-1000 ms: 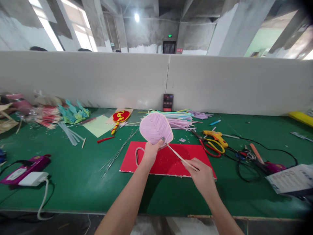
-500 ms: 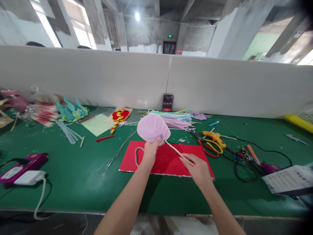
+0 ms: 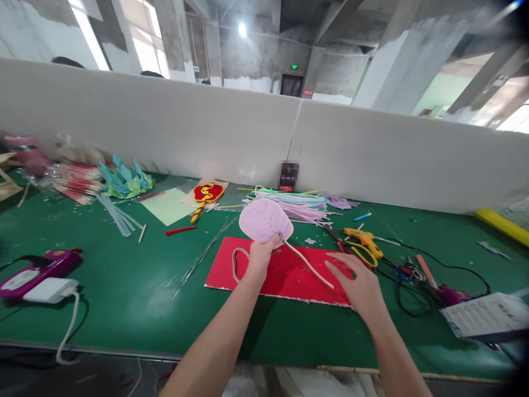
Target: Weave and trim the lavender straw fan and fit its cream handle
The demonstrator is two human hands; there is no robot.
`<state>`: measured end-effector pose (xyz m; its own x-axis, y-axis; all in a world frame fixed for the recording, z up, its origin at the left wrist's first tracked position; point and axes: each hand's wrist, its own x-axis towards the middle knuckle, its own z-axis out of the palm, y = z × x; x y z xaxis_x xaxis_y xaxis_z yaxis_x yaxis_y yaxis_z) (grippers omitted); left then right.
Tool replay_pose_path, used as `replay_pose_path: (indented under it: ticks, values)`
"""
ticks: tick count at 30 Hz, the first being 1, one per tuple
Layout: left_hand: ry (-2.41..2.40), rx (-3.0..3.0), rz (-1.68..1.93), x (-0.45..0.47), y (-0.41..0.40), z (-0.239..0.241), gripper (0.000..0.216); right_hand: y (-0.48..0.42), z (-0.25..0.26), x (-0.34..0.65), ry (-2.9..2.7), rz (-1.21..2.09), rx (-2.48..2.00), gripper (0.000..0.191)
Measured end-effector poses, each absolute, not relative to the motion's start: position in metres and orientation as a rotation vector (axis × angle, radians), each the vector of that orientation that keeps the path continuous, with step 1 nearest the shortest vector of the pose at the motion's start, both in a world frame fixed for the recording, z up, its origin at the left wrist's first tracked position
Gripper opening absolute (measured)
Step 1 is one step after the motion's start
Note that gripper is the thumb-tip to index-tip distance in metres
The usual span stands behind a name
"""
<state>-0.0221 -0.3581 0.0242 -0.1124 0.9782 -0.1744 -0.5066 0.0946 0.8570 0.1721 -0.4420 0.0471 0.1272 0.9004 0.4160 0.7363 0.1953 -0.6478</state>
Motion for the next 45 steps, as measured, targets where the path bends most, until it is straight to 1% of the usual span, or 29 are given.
replay_pose_path:
  ticks: [2, 6, 12, 15, 17, 21, 25, 28, 31, 35, 41, 45]
  values:
    - [0.974, 0.653, 1.409, -0.021, -0.359, 0.025, 0.043, -0.440, 0.052, 0.162, -1.692, 0.222, -1.534, 0.025]
    - [0.979, 0.652, 1.397, -0.020, -0.360, 0.024, 0.043, -0.426, 0.051, 0.130, -1.859, 0.273, -1.565, 0.024]
    - [0.996, 0.623, 1.421, -0.022, -0.357, 0.019, 0.041, -0.410, 0.039, 0.114, -1.805, 0.252, -1.590, 0.027]
    - [0.982, 0.581, 1.466, -0.021, -0.356, 0.015, 0.041, -0.407, 0.036, 0.114, -1.768, 0.275, -1.561, 0.026]
    - [0.963, 0.555, 1.515, -0.020, -0.356, 0.015, 0.039, -0.404, 0.036, 0.115, -1.761, 0.225, -1.559, 0.024]
    - [0.932, 0.555, 1.593, -0.016, -0.349, 0.033, 0.039, -0.391, 0.048, 0.115, -1.783, 0.082, -1.473, 0.023]
    - [0.928, 0.613, 1.631, -0.012, -0.332, 0.068, 0.041, -0.376, 0.066, 0.115, -1.719, 0.085, -1.342, 0.023]
    - [0.867, 0.689, 1.609, -0.006, -0.323, 0.084, 0.044, -0.371, 0.071, 0.117, -1.595, 0.065, -1.331, 0.020]
    - [0.845, 0.700, 1.563, 0.002, -0.321, 0.085, 0.044, -0.369, 0.064, 0.121, -1.532, 0.027, -1.305, 0.017]
    - [0.857, 0.669, 1.511, 0.008, -0.324, 0.075, 0.041, -0.367, 0.049, 0.126, -1.569, -0.017, -1.291, 0.013]
    - [0.953, 0.746, 1.517, 0.006, -0.322, 0.066, 0.034, -0.366, 0.044, 0.127, -1.632, 0.106, -1.342, 0.016]
    - [0.995, 0.843, 1.474, 0.005, -0.322, 0.068, 0.034, -0.369, 0.052, 0.133, -1.581, 0.389, -1.423, 0.020]
